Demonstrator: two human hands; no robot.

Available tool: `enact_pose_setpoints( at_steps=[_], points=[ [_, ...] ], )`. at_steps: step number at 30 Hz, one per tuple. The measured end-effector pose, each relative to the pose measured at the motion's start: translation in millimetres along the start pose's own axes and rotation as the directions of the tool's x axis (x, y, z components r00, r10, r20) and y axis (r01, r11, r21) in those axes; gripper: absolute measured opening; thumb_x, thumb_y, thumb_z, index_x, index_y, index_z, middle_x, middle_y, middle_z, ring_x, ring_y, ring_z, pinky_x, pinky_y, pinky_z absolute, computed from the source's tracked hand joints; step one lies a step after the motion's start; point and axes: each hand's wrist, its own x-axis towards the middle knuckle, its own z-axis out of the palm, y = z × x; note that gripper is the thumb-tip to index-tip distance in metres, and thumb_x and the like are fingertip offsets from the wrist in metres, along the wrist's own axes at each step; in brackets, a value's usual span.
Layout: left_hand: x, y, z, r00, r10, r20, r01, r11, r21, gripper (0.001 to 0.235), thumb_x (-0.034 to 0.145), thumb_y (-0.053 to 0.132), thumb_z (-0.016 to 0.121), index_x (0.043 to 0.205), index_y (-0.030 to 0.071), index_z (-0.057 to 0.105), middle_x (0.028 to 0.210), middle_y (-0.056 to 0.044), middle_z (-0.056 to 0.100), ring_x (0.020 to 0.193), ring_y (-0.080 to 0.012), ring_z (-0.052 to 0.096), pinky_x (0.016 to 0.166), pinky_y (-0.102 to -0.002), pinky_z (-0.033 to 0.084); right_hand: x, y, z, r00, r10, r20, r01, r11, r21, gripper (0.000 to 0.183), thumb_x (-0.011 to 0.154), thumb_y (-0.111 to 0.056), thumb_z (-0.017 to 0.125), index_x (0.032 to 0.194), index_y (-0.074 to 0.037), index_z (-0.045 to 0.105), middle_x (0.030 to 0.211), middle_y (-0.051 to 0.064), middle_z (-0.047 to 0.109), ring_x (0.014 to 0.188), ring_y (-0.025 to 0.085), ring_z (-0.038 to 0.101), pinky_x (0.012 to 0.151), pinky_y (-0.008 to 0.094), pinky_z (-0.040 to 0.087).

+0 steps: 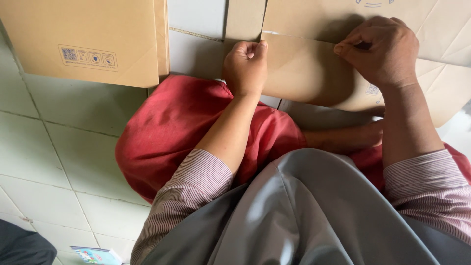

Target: The person sits on the floor and assembles a paper bag. They fold the bottom flaps, apply glue along the seam using a brush, and press the flaps together to seal the bag. The person then wipes the surface with a cloth.

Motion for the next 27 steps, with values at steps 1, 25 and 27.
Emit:
enact_pose_setpoints(
  at_steps=[1,25,27],
  points=[
    [1,-1,1,1.000,0.001,-0.005,-0.001,1.000,0.007,0.027,0.076,0.047,0.063,0.076,0.023,0.075,0.077,0.008,0.076,0.076,-0.0159,0.073,0.067,-0.035,0.053,0,1,0,1.000,0.011,0.012,-0.011,1.000,-0.016,0.013,0.101,-0.026,0.094,0.102,-0.019,0.084,0.107,-0.004,0.078,0.095,0.015,0.071,0.084,0.034,0.052],
    [3,-8,9,0.995,0.075,-0.071,-0.074,0.997,0.013,0.024,0.077,0.044,0.065,0.076,0.022,0.076,0.073,0.005,0.078,0.071,-0.0160,0.074,0.064,-0.035,0.054,-5,6,16,0.996,-0.006,-0.092,0.003,0.999,-0.034,0.021,0.095,-0.024,0.099,0.093,-0.019,0.079,0.102,-0.005,0.077,0.095,0.014,0.071,0.096,0.035,0.051],
    [4,-9,11,0.994,0.084,-0.075,-0.083,0.996,0.012,0.023,0.077,0.043,0.066,0.075,0.022,0.075,0.072,0.005,0.077,0.069,-0.0160,0.074,0.063,-0.035,0.053,-4,9,18,0.995,-0.015,-0.098,0.010,0.999,-0.051,0.020,0.094,-0.025,0.099,0.092,-0.019,0.079,0.100,-0.005,0.077,0.096,0.013,0.071,0.094,0.035,0.051]
  ],
)
